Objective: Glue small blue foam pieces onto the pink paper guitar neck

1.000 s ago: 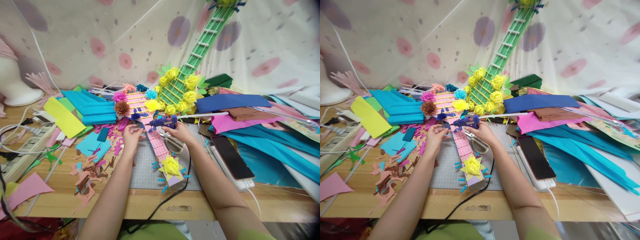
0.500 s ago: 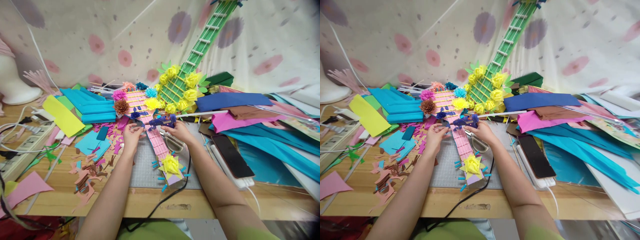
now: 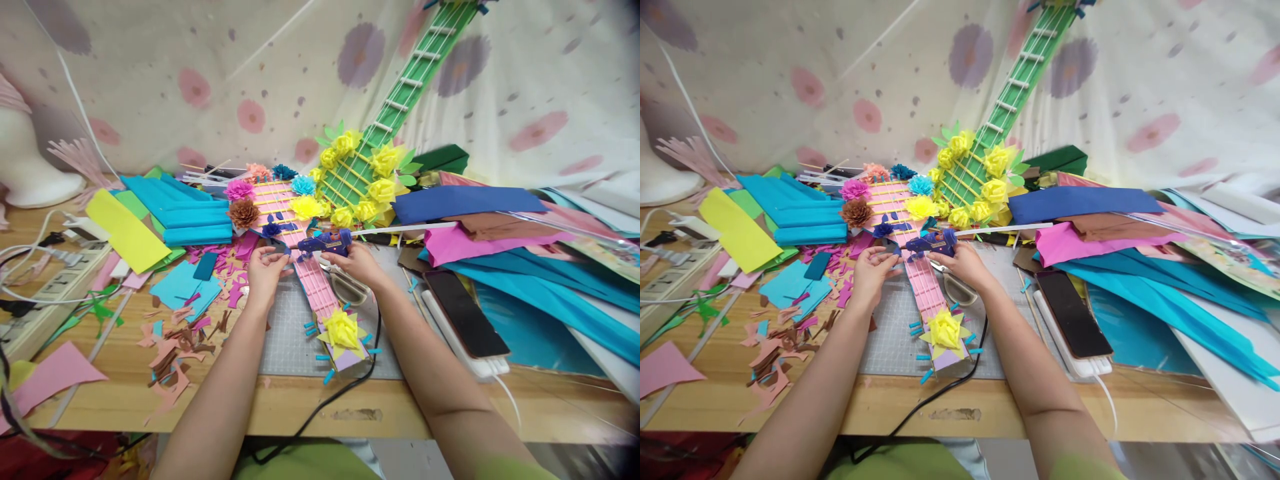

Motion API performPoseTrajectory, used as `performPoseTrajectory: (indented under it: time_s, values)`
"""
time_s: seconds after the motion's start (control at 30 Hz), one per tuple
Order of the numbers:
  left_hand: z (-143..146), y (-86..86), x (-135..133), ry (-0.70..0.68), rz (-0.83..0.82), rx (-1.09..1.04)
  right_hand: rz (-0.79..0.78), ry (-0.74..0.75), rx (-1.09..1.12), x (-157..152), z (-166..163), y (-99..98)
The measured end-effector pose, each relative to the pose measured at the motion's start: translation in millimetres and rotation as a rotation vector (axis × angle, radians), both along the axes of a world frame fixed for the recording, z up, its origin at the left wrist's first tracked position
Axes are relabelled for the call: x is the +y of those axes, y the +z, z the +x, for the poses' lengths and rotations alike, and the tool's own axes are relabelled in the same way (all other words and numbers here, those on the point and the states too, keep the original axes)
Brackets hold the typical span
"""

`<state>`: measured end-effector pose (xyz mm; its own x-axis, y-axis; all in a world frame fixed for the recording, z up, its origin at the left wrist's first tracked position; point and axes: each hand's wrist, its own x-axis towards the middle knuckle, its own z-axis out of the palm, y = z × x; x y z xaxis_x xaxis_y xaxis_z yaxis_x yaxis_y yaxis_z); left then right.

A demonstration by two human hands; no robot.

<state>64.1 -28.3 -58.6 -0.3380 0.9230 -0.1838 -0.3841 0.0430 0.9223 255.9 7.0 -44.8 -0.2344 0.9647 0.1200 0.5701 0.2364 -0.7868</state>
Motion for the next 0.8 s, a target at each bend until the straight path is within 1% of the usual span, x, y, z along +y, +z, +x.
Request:
performPoseTrajectory:
  time_s: [0.17, 0.4, 0.63, 0.7, 0.8]
  values:
    - [1, -2.0, 0, 0.009, 0.006, -0.002, -0.004, 0.004, -0.023, 1, 1, -1.5]
    - [1, -4.9, 0, 0.008, 0.028, -0.003, -0.04, 0.001, 0.018, 1, -1, -1.9]
    - [1, -2.0, -1, 0.005, 0.028, 0.016, -0.128, -0.013, 0.213, -2, 0, 6.4]
    - [0, -1.7, 0, 0.03, 0.019, 0.026, -0.103, -0.03, 0.269, -1, 4, 7.5]
    - [-2, -2.1, 1, 0.074, 0.02, 0.01, -0.023, -0.093, 0.356, 2, 14, 6.0]
